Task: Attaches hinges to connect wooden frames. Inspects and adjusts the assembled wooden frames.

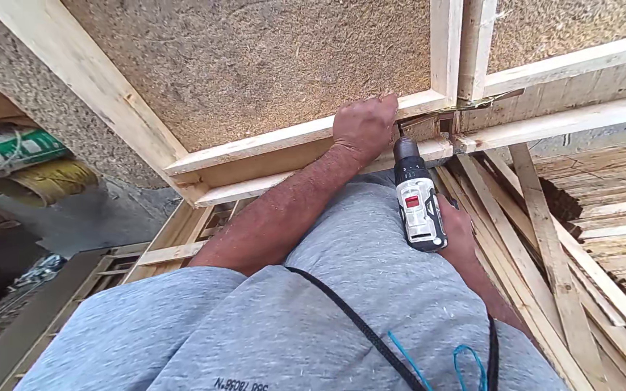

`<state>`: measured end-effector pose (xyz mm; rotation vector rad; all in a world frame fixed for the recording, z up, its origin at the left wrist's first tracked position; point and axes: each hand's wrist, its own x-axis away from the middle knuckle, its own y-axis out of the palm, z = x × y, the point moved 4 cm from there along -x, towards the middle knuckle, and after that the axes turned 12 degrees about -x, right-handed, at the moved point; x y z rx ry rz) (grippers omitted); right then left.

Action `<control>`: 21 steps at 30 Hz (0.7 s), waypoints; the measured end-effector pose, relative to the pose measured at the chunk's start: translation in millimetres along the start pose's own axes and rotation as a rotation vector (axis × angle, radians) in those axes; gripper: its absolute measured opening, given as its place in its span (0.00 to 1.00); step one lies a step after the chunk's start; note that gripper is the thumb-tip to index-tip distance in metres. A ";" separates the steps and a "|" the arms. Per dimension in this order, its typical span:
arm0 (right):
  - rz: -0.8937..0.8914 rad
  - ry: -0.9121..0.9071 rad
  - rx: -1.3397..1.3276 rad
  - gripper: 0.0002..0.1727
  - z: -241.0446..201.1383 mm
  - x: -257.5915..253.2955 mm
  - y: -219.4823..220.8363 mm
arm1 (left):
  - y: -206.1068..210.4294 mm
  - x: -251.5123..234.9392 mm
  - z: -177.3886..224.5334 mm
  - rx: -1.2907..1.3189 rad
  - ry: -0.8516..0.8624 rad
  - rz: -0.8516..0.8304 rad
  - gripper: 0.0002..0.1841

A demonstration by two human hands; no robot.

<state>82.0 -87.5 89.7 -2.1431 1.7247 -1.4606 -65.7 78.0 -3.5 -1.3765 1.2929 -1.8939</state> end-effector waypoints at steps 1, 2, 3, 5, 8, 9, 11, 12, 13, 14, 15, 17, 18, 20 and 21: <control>-0.010 0.004 -0.001 0.26 -0.4 -1.3 0.0 | -0.1 0.1 0.2 0.000 0.000 -0.001 0.10; -0.024 0.012 -0.016 0.27 -0.1 -2.3 0.0 | -0.1 0.4 0.3 0.000 -0.002 0.008 0.10; -0.030 0.021 -0.033 0.28 1.1 -3.0 -0.1 | 0.3 0.5 0.3 0.001 -0.004 0.028 0.11; -0.026 0.019 -0.038 0.27 2.7 -4.5 -0.3 | 1.3 0.4 -0.3 0.008 -0.010 0.048 0.11; -0.030 0.009 0.009 0.26 -0.2 -6.6 -1.0 | 2.0 0.4 -0.5 0.010 -0.011 0.045 0.11; -0.038 0.009 0.020 0.27 -1.1 -7.8 -1.4 | 1.9 0.3 -0.2 0.010 -0.010 0.042 0.11; -0.058 0.018 0.000 0.29 0.4 -9.0 -1.0 | 1.9 1.0 -0.1 0.020 -0.007 0.058 0.11; -0.060 0.021 -0.004 0.28 1.3 -10.2 -1.3 | 2.1 0.5 -0.4 0.024 -0.008 0.077 0.11; -0.057 0.015 -0.002 0.28 2.2 -11.1 -0.9 | 2.5 0.5 -0.9 0.023 -0.009 0.092 0.11; -0.058 0.013 0.001 0.28 2.4 -10.7 -0.3 | 2.8 1.2 -0.8 0.019 -0.010 0.090 0.11; -0.060 0.017 0.014 0.27 1.5 -10.6 -0.4 | 2.9 1.6 -0.5 0.015 -0.011 0.080 0.11; -0.057 0.013 0.051 0.27 -1.4 -12.5 -1.2 | 1.8 1.1 0.0 0.025 -0.013 0.065 0.11; -0.052 0.007 0.057 0.28 -2.7 -13.0 -1.5 | 1.5 1.2 0.2 0.028 -0.012 0.063 0.11; -0.039 -0.017 0.054 0.29 -2.6 -14.8 -1.8 | 1.0 -0.1 -0.7 0.028 -0.013 0.062 0.11; -0.040 -0.020 0.041 0.29 -1.2 -14.3 -1.5 | 1.5 0.2 -0.6 0.025 -0.010 0.059 0.11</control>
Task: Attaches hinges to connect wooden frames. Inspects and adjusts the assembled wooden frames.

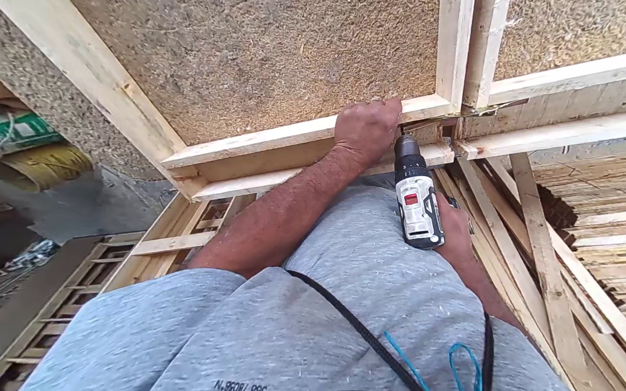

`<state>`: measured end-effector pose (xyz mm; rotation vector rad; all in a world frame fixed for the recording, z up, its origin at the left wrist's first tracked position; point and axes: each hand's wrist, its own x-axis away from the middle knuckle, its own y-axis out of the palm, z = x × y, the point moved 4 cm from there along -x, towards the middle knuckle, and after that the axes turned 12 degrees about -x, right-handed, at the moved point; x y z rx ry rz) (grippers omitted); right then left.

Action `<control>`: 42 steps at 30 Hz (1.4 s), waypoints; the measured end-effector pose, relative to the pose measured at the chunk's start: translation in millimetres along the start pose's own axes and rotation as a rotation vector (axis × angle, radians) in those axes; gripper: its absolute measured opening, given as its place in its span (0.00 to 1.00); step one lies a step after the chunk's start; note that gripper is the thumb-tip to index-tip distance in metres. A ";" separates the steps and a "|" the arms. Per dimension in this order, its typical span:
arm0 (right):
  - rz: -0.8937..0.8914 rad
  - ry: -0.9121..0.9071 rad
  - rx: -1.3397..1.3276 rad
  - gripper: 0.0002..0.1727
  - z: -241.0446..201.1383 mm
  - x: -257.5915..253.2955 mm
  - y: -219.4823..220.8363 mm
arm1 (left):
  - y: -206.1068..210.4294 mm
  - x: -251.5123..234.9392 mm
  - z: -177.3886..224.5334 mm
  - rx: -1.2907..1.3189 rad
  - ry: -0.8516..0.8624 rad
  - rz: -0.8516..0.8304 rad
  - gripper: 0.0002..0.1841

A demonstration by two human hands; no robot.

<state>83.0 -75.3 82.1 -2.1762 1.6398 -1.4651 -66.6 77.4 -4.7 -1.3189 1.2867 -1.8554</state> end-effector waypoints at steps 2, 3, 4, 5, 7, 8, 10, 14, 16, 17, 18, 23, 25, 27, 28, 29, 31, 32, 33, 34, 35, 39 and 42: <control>-0.003 -0.003 -0.019 0.28 2.2 0.1 0.3 | 0.5 0.2 -0.2 -0.007 -0.001 0.001 0.10; -0.002 -0.002 -0.017 0.27 2.7 0.3 0.7 | 0.4 0.4 -0.2 -0.009 -0.001 -0.006 0.10; 0.000 0.003 -0.007 0.27 2.7 0.6 1.3 | 0.2 0.3 0.1 -0.013 -0.001 -0.009 0.11; 0.005 0.002 0.011 0.26 1.6 0.7 1.5 | -0.3 0.0 0.3 -0.018 0.000 -0.007 0.11; 0.011 -0.001 0.068 0.27 -0.4 -0.1 0.8 | -1.3 -1.6 1.0 -0.034 0.004 -0.006 0.12; 0.001 0.001 0.059 0.30 1.7 -0.6 0.0 | -1.7 -2.3 1.5 -0.043 0.006 -0.011 0.11; -0.024 -0.007 -0.050 0.37 8.1 2.8 -2.9 | -2.2 -1.3 2.4 -0.047 0.010 -0.053 0.11; -0.007 -0.074 -0.247 0.36 23.8 33.6 -17.2 | -9.0 6.6 -0.4 -0.043 -0.008 -0.178 0.14; -0.026 -0.095 -0.294 0.35 37.1 59.7 -38.3 | -19.9 2.8 7.8 -0.080 0.019 -0.206 0.19; -0.030 -0.092 -0.304 0.36 42.9 74.5 -47.3 | -23.5 2.2 10.5 -0.093 0.034 -0.175 0.20; -0.015 -0.089 -0.308 0.35 48.6 90.0 -54.4 | -25.6 3.7 11.8 -0.102 0.037 -0.152 0.20; 0.226 -0.050 -0.342 0.30 86.6 135.7 -73.6 | -25.6 8.4 12.6 -0.148 -0.005 -0.226 0.22; 0.312 -0.055 -0.409 0.29 109.5 140.5 -84.2 | -23.7 5.4 10.2 -0.192 0.011 -0.295 0.22; 0.396 -0.110 -0.496 0.26 137.5 140.4 -100.3 | -32.1 0.0 6.1 -0.230 0.027 -0.448 0.23; 0.415 -0.126 -0.536 0.26 152.6 138.5 -111.1 | -42.1 -4.4 4.7 -0.226 0.035 -0.540 0.24; 0.430 -0.135 -0.568 0.26 168.2 136.3 -123.2 | -56.1 -10.7 5.5 -0.209 0.043 -0.610 0.24; 0.453 -0.153 -0.608 0.26 199.6 129.7 -151.6 | -100.3 -32.2 26.2 -0.167 0.045 -0.604 0.21; 0.440 -0.148 -0.613 0.26 218.1 123.6 -168.5 | -127.8 -50.0 52.0 -0.129 0.040 -0.504 0.19; 0.427 -0.145 -0.611 0.26 237.4 115.8 -186.2 | -154.5 -72.7 87.4 -0.076 0.030 -0.359 0.18; 0.409 -0.144 -0.608 0.26 256.7 106.6 -205.5 | -177.2 -100.2 130.0 -0.013 0.037 -0.189 0.16; 0.380 -0.140 -0.607 0.26 277.3 98.6 -225.2 | -194.0 -130.4 178.5 0.055 0.070 -0.034 0.15; 0.329 -0.148 -0.611 0.27 344.8 77.6 -312.4 | -231.1 -282.1 382.5 0.245 0.269 0.213 0.16; 0.359 -0.096 -0.602 0.28 383.3 81.0 -365.3 | -242.4 -406.0 503.4 0.225 0.324 0.241 0.14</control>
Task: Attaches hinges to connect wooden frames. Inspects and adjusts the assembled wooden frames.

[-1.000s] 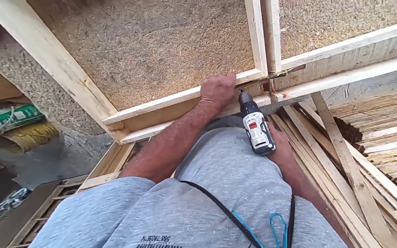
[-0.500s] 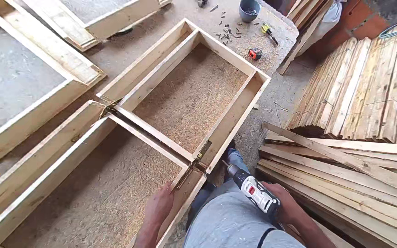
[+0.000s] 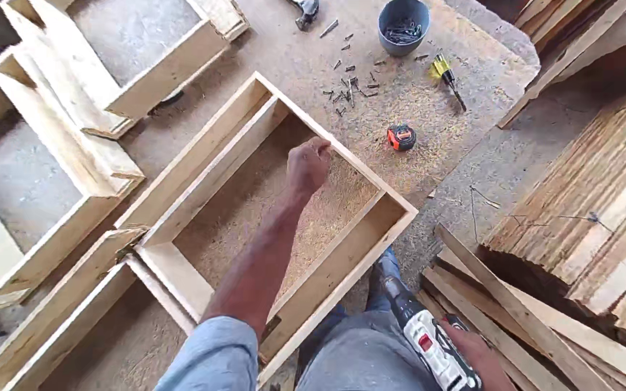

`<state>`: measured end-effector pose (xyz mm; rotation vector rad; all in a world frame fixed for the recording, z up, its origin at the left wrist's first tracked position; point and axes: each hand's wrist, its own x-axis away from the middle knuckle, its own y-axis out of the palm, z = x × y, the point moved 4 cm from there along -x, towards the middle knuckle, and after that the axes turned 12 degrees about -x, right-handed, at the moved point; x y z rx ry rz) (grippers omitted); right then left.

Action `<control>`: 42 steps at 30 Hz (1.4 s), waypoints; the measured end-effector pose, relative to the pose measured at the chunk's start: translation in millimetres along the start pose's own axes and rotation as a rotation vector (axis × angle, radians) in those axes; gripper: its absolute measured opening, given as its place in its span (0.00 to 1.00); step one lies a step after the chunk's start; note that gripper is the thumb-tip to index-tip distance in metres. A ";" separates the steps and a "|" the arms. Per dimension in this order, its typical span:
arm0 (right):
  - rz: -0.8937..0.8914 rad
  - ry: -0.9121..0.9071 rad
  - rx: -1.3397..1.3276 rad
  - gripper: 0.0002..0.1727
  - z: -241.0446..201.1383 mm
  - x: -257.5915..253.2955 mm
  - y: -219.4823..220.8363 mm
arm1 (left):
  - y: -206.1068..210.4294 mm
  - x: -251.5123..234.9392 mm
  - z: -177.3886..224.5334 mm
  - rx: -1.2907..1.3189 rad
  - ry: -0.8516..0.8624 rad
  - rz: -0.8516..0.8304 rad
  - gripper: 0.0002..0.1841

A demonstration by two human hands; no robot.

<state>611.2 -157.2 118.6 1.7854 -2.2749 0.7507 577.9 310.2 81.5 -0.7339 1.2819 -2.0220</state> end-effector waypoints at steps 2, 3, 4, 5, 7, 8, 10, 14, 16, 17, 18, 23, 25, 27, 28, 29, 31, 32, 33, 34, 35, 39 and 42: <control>0.011 0.068 -0.007 0.29 8.5 -3.8 -33.0 | 27.1 -82.4 22.4 -0.139 -0.062 -0.084 0.16; 0.017 0.090 -0.012 0.30 13.4 -4.8 -46.6 | 40.3 -114.6 25.9 -0.224 -0.110 -0.152 0.18; 0.031 0.106 -0.022 0.30 19.4 -4.9 -57.3 | 51.6 -140.2 26.9 -0.302 -0.160 -0.216 0.19; 0.047 0.121 -0.031 0.30 25.0 -3.6 -65.1 | 61.3 -158.4 26.6 -0.375 -0.204 -0.270 0.20; 0.086 0.140 -0.042 0.29 32.0 0.0 -77.7 | 73.2 -177.2 30.6 -0.499 -0.260 -0.338 0.17; 0.101 0.146 -0.047 0.30 34.4 1.8 -82.3 | 75.9 -180.3 33.9 -0.546 -0.278 -0.365 0.16; 0.124 0.142 -0.073 0.31 37.2 3.8 -88.6 | 78.7 -184.8 37.8 -0.599 -0.271 -0.383 0.15; 0.137 0.074 -0.120 0.32 34.4 -4.1 -90.7 | 50.1 -166.4 41.4 -0.394 -0.096 -0.241 0.17; 0.129 0.032 -0.124 0.33 28.2 -7.7 -86.1 | 16.4 -119.9 47.6 -0.107 -0.025 -0.129 0.14; 0.108 0.004 -0.135 0.33 24.5 -10.3 -83.5 | 3.0 -86.4 46.6 0.108 -0.045 -0.125 0.11; 0.087 -0.029 -0.135 0.33 19.4 -13.7 -80.2 | -6.3 -47.1 43.1 0.372 -0.103 -0.166 0.09; -0.066 -0.053 -0.136 0.22 -24.3 -23.5 -42.0 | 0.8 202.5 -9.7 1.380 -0.563 -0.307 0.12; -0.198 -0.024 -0.144 0.17 -51.6 -29.7 -10.2 | 10.2 296.1 -36.2 1.510 -0.815 -0.210 0.08; -0.352 -0.072 -0.089 0.18 -72.5 -28.9 29.2 | 23.8 378.2 -57.9 1.567 -1.001 -0.126 0.10; -0.423 -0.146 -0.047 0.20 -74.5 -25.9 50.6 | 30.4 412.7 -68.6 1.627 -1.075 -0.070 0.11; -0.498 -0.215 0.005 0.24 -75.3 -21.7 71.9 | 36.9 442.8 -78.7 1.697 -1.133 -0.010 0.13; -0.614 -0.302 0.060 0.27 -81.4 -12.2 118.9 | 42.1 488.5 -99.9 1.843 -1.175 0.085 0.16; -0.663 -0.329 0.063 0.28 -82.4 -5.7 140.0 | 41.5 505.5 -108.5 1.911 -1.174 0.129 0.16; -0.692 -0.351 0.068 0.29 -81.7 1.2 159.0 | 38.8 519.3 -116.5 1.968 -1.165 0.167 0.14; -0.698 -0.364 0.078 0.29 -82.1 9.4 176.4 | 35.3 531.4 -123.8 2.008 -1.161 0.203 0.10; -0.698 -0.364 0.095 0.28 -83.8 18.9 191.1 | 32.6 543.0 -129.4 2.037 -1.159 0.229 0.07; -0.664 -0.365 0.134 0.27 -92.4 49.6 231.2 | 28.6 577.5 -147.1 2.094 -1.172 0.268 0.06; -0.614 -0.396 0.163 0.28 -93.0 66.7 246.7 | 28.2 587.4 -152.0 2.116 -1.197 0.257 0.06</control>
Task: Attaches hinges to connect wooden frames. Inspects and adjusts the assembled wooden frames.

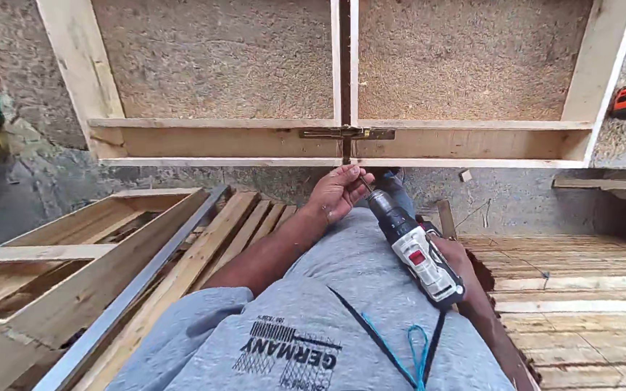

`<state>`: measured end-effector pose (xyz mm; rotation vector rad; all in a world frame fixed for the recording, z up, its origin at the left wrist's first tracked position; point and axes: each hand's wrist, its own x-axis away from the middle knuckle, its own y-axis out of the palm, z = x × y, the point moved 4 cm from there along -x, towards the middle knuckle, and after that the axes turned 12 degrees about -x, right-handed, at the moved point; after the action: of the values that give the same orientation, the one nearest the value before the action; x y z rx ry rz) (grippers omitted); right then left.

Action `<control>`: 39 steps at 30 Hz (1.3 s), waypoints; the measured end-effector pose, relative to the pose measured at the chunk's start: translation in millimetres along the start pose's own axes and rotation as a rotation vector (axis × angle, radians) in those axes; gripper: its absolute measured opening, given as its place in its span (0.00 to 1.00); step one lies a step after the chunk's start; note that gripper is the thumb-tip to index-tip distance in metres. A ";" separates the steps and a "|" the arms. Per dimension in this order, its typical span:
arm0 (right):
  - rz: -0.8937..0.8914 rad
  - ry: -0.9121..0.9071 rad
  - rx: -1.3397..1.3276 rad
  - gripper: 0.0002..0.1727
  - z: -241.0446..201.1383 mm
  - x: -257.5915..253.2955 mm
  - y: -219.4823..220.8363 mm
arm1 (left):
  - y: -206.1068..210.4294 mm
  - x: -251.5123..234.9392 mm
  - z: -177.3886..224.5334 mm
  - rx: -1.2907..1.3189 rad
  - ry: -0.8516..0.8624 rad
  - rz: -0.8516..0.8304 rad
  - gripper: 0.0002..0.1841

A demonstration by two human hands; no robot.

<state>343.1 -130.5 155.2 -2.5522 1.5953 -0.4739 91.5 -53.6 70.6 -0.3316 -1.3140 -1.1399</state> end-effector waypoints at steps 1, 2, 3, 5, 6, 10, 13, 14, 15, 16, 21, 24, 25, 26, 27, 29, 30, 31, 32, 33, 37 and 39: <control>0.013 -0.010 0.030 0.27 -1.9 1.2 4.5 | -0.2 -0.5 0.7 -0.008 -0.003 0.008 0.06; 0.021 -0.018 0.071 0.27 -3.4 2.4 7.4 | 1.1 -1.8 1.2 -0.026 -0.006 0.020 0.05; 0.028 -0.013 0.115 0.26 -4.3 3.5 9.5 | 3.7 -3.8 1.3 -0.046 -0.012 0.032 0.05; 0.031 0.018 0.234 0.23 -4.3 3.4 9.8 | 11.5 -11.4 2.3 -0.117 -0.030 0.032 0.06; 0.028 0.022 0.311 0.22 -2.9 1.9 7.9 | 15.9 -17.7 3.6 -0.173 -0.036 0.021 0.06; -0.011 0.065 0.547 0.25 3.8 -16.5 -5.0 | 34.6 -52.0 13.0 -0.467 -0.053 0.008 0.11; -0.078 0.222 0.582 0.31 13.5 -39.6 -4.6 | 44.2 -77.5 16.4 -0.663 -0.081 0.078 0.10; -0.098 0.262 0.570 0.33 18.1 -47.9 -3.4 | 46.9 -84.6 18.2 -0.694 -0.084 0.098 0.10; -0.109 0.295 0.548 0.33 22.6 -54.0 -2.0 | 48.7 -89.4 19.5 -0.703 -0.089 0.116 0.09; -0.108 0.312 0.519 0.33 26.0 -58.4 -0.9 | 49.7 -92.1 20.5 -0.700 -0.096 0.132 0.09; -0.095 0.385 0.443 0.33 32.4 -74.7 1.6 | 52.1 -95.8 25.6 -0.631 -0.145 0.146 0.12; -0.075 0.397 0.414 0.33 33.7 -76.7 4.6 | 53.1 -95.8 28.5 -0.642 -0.177 0.118 0.15; -0.064 0.386 0.405 0.33 34.6 -76.3 5.3 | 52.3 -96.1 29.6 -0.650 -0.186 0.109 0.15; -0.053 0.373 0.397 0.33 37.0 -75.2 5.9 | 52.0 -96.3 30.6 -0.660 -0.190 0.098 0.15; -0.042 0.362 0.388 0.33 40.0 -72.6 6.9 | 51.8 -96.1 30.8 -0.674 -0.196 0.090 0.14; -0.024 0.346 0.380 0.33 45.8 -65.9 9.6 | 51.2 -96.2 29.5 -0.702 -0.207 0.088 0.14; -0.010 0.337 0.382 0.33 48.7 -62.8 10.9 | 51.3 -97.0 28.9 -0.720 -0.208 0.085 0.13; 0.010 0.321 0.381 0.33 51.4 -60.2 12.1 | 51.9 -97.5 28.4 -0.743 -0.204 0.081 0.13; 0.035 0.302 0.370 0.33 54.6 -58.1 13.2 | 53.2 -97.7 28.3 -0.768 -0.193 0.078 0.13; 0.064 0.280 0.362 0.33 57.6 -56.6 14.7 | 54.0 -98.1 28.5 -0.787 -0.187 0.074 0.14; 0.163 0.210 0.337 0.31 66.9 -51.4 25.7 | 54.0 -96.1 29.8 -0.780 -0.189 0.073 0.13; 0.190 0.210 0.316 0.31 71.2 -49.2 31.7 | 53.9 -96.0 30.5 -0.774 -0.184 0.072 0.14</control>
<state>318.0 -106.9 69.8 -2.1553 1.6514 -0.9164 131.8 38.9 17.0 -1.0585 -0.9525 -1.5527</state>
